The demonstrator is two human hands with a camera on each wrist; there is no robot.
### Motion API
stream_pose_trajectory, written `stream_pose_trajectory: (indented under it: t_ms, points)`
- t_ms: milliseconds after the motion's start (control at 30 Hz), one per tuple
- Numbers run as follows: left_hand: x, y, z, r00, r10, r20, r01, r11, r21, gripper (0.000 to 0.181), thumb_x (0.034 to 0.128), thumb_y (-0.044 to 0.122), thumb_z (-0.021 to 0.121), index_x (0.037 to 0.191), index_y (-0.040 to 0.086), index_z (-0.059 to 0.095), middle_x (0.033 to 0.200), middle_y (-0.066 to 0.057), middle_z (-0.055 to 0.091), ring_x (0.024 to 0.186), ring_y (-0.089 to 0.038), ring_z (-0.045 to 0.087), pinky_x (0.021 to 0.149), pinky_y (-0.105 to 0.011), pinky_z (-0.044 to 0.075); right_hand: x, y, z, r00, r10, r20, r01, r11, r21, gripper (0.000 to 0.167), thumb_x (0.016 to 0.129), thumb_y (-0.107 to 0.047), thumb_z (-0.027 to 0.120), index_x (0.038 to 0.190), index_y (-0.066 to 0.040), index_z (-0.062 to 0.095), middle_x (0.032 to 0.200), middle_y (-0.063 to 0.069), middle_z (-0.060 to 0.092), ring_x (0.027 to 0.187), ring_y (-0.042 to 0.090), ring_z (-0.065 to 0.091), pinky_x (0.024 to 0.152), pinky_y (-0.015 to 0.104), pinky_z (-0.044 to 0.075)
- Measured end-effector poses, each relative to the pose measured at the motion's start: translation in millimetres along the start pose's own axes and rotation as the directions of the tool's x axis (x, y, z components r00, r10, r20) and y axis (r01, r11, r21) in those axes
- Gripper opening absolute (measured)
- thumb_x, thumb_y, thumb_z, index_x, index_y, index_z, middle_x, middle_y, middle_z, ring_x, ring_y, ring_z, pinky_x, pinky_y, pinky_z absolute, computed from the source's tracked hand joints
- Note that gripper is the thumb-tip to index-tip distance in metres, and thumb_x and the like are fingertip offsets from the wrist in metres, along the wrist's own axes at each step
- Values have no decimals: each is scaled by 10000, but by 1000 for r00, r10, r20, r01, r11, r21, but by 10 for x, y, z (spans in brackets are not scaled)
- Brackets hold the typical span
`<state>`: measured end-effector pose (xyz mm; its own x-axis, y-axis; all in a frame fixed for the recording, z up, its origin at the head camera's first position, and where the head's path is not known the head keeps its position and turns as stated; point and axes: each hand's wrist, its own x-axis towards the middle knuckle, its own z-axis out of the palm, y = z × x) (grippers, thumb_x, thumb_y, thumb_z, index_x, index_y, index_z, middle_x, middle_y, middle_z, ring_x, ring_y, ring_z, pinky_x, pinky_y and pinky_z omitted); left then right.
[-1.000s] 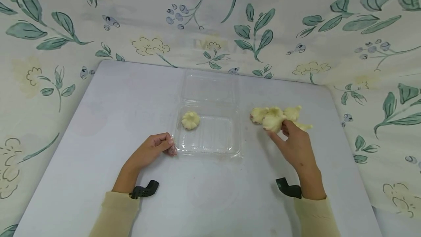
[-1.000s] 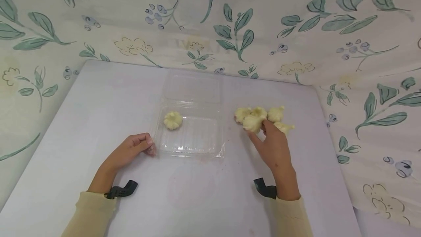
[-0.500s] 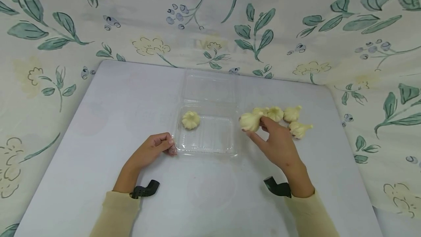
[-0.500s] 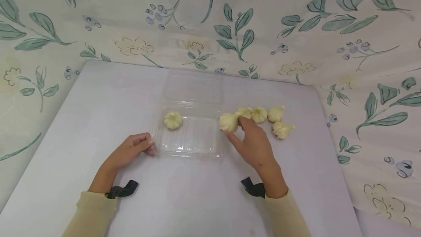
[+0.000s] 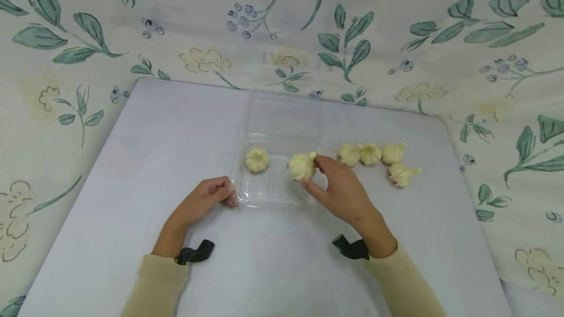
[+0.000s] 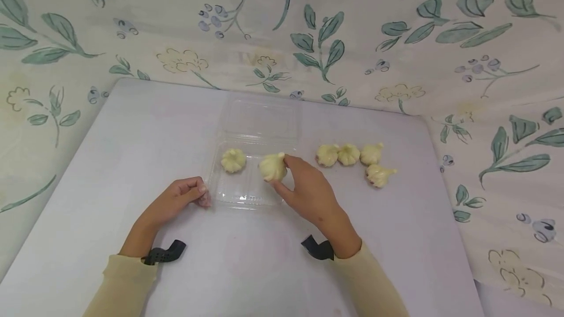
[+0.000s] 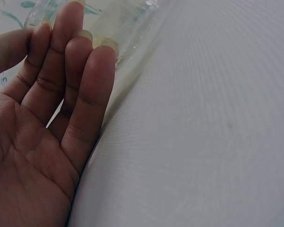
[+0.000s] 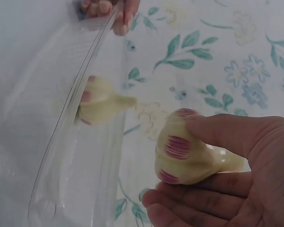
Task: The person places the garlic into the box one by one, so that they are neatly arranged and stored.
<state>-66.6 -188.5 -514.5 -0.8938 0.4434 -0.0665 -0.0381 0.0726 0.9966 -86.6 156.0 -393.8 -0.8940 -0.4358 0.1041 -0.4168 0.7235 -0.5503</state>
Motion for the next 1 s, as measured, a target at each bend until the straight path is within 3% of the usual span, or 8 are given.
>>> stream_pose_trajectory:
  t_ms: [433,667,1000]
  points:
    - [-12,3,4,1000,2,-3,-2,1000,-28,239,1087,74,544,891,-42,618,858,-121,679,830,-191,688,792,-294,582,251,-200,384,990,-53,128,49,998,30,555,937,-324,817,1356,-22,613,1279,91,688,1133,272,676,948,420,565]
    - [-7,-19,52,999,3,32,0,998,-66,232,1084,62,546,893,-58,599,858,-99,688,839,-184,691,807,-301,581,296,-226,617,979,-37,202,29,999,43,579,938,-335,814,1371,-12,606,1289,95,691,1177,263,670,985,414,550]
    - [-3,28,11,1000,-16,16,17,999,-38,234,1082,82,559,893,-46,607,858,-178,687,843,-225,700,805,-308,581,466,-221,825,963,-15,269,-4,998,68,488,940,-320,813,1298,-46,625,1189,69,704,1103,236,680,924,394,557]
